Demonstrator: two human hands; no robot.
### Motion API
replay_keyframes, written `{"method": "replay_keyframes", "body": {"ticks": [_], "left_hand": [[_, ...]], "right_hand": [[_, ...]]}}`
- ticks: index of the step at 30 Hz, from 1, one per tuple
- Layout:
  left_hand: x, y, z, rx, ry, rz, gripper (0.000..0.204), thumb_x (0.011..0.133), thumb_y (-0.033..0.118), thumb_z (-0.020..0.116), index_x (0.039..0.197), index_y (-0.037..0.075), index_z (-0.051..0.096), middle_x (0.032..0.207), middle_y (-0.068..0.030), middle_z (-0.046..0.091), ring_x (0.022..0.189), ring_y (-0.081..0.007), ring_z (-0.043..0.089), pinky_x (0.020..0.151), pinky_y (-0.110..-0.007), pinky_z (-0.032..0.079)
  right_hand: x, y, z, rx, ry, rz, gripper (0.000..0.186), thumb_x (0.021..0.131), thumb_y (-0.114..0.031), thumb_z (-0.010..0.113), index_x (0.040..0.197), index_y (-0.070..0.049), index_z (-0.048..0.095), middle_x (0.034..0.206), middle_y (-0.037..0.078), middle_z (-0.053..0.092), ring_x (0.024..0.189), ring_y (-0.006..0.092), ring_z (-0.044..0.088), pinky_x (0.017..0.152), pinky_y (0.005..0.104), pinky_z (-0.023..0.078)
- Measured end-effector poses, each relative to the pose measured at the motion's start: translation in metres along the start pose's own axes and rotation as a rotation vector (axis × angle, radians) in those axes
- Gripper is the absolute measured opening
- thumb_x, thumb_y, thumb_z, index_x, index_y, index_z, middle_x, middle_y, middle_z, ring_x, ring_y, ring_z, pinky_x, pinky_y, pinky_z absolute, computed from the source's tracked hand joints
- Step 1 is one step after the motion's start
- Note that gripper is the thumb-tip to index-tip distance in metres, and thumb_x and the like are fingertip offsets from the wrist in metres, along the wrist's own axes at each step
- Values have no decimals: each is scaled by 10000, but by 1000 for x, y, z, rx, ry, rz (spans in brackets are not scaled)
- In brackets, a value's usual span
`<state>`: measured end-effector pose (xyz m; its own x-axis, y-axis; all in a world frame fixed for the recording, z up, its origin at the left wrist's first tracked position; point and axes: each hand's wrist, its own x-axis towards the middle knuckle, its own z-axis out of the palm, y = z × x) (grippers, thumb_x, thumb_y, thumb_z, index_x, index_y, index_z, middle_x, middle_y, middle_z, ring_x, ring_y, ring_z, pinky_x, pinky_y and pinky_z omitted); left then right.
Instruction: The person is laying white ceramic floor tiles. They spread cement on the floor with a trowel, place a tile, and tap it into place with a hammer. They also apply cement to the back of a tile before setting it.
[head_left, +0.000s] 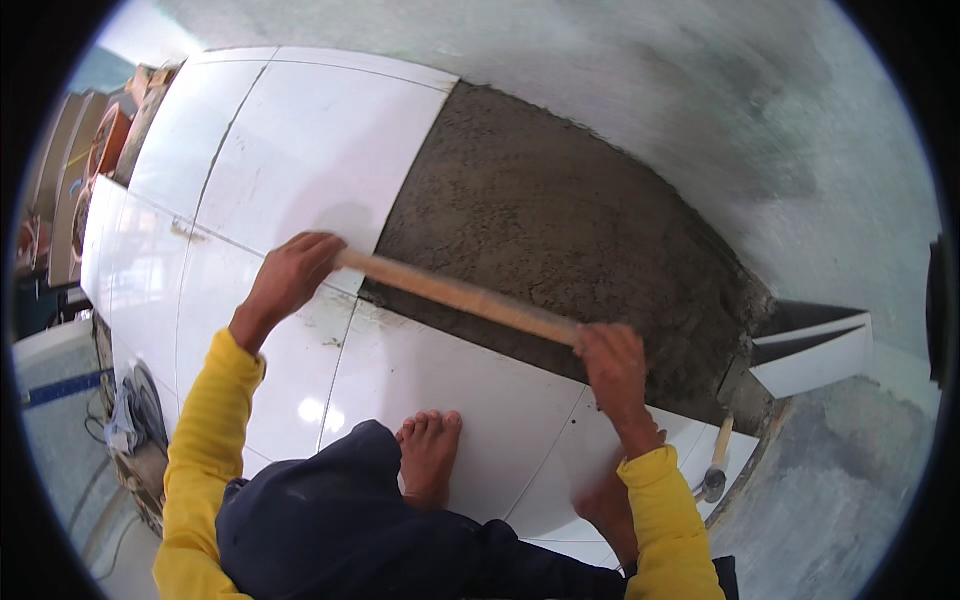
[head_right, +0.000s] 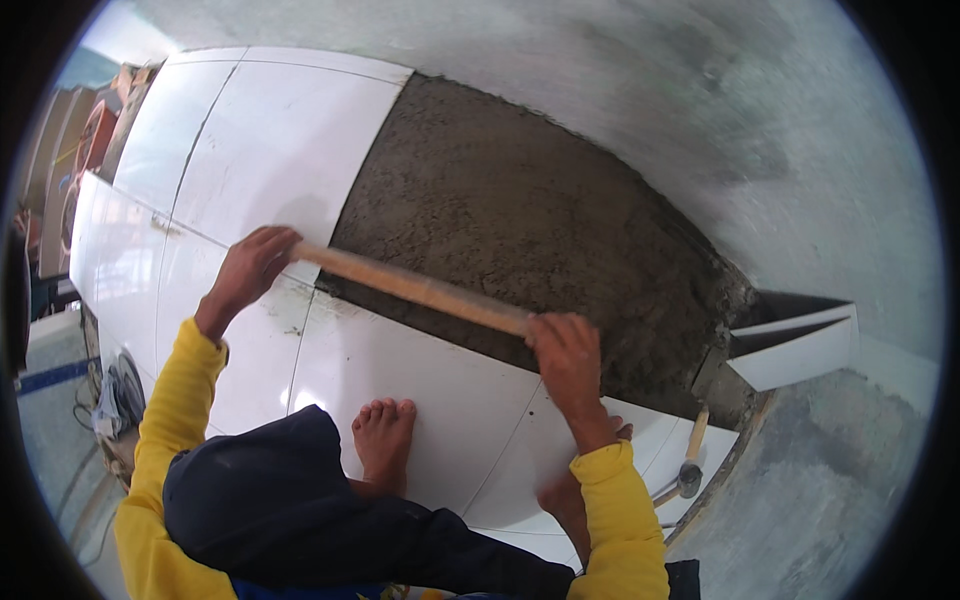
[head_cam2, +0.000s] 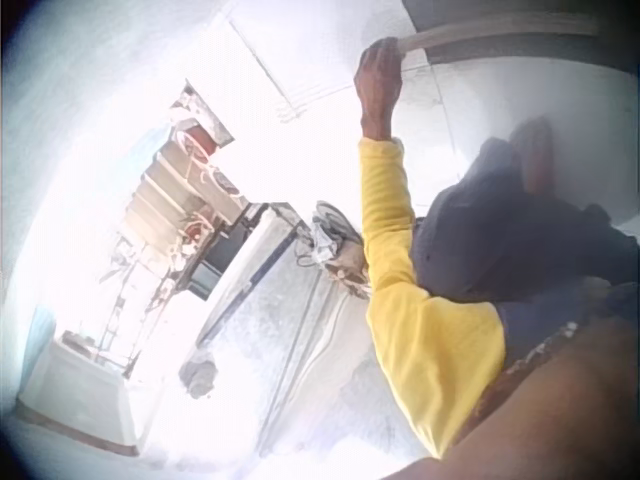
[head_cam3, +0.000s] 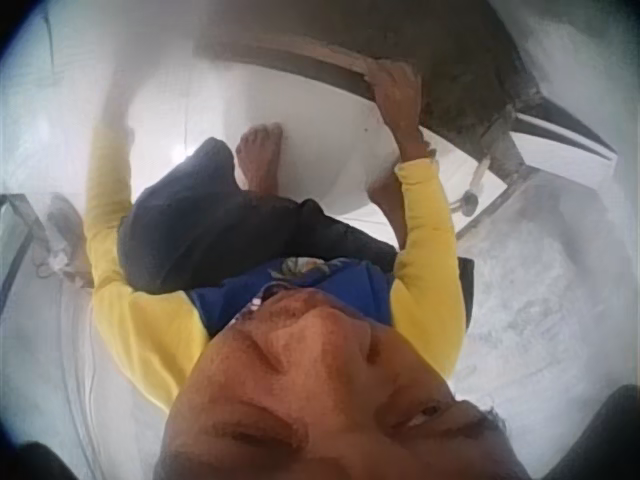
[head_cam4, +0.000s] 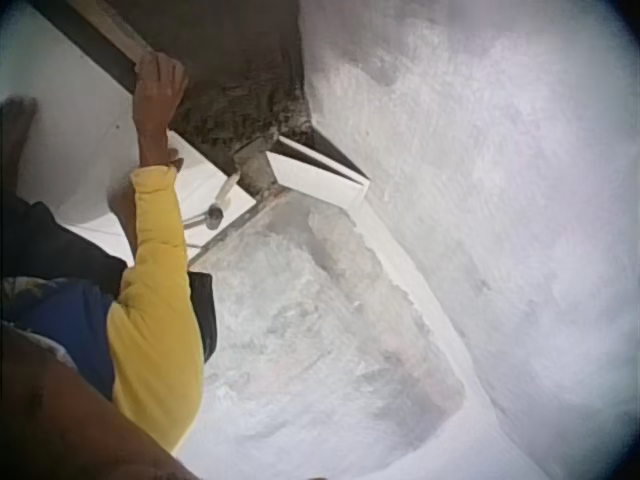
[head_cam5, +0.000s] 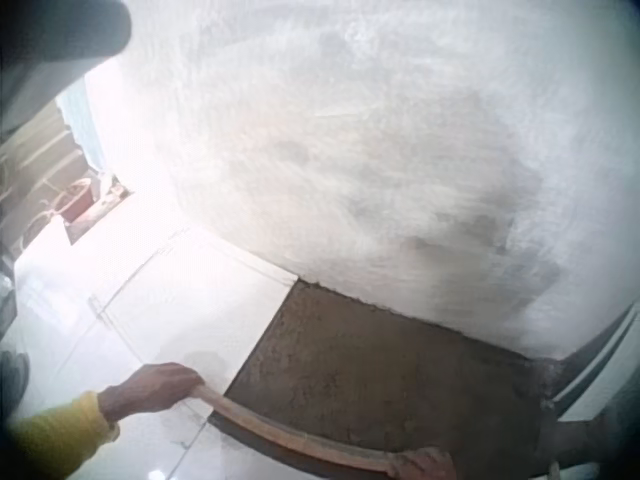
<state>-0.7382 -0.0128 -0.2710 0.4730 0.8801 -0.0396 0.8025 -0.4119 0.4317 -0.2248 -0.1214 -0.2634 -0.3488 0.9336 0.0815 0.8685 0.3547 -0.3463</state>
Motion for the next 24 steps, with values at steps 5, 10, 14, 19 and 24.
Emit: {"method": "replay_keyframes", "body": {"ticks": [5,10,14,19,24], "left_hand": [[-2,23,-24,-21,141,12,398,888,2,800,1272,46,705,1278,-142,725,1191,-370,700,966,-450,614],[32,44,-30,-90,169,170,393,877,-19,807,1254,24,703,1267,-166,715,1162,-390,699,973,-432,602],[62,50,-26,-662,30,19,297,976,-34,754,1255,-5,657,1168,-78,650,1117,-196,678,969,-353,579],[151,169,-112,-786,39,173,343,1053,217,752,1277,-35,690,1150,-30,657,1095,-132,635,985,-298,522],[251,357,-168,-399,34,465,360,1051,269,758,1243,-34,724,1060,-17,675,934,-113,594,831,-283,479]], "right_hand": [[5,-12,-25,-95,104,3,357,865,-49,798,1220,-56,760,1187,61,734,1140,297,655,962,456,502],[15,30,-53,-143,196,17,358,869,-82,823,1220,-52,761,1209,70,738,1170,294,658,1010,461,503],[1,72,-90,-72,142,52,367,916,-121,808,1273,-67,740,1226,97,738,1172,321,666,1026,471,504],[-57,112,-209,-83,153,212,533,972,-219,784,1463,-88,624,1239,162,738,1222,401,656,1034,515,524],[-241,184,-271,-211,-662,747,598,967,-415,769,1455,-106,612,1317,203,706,1230,435,672,1047,546,531]]}}
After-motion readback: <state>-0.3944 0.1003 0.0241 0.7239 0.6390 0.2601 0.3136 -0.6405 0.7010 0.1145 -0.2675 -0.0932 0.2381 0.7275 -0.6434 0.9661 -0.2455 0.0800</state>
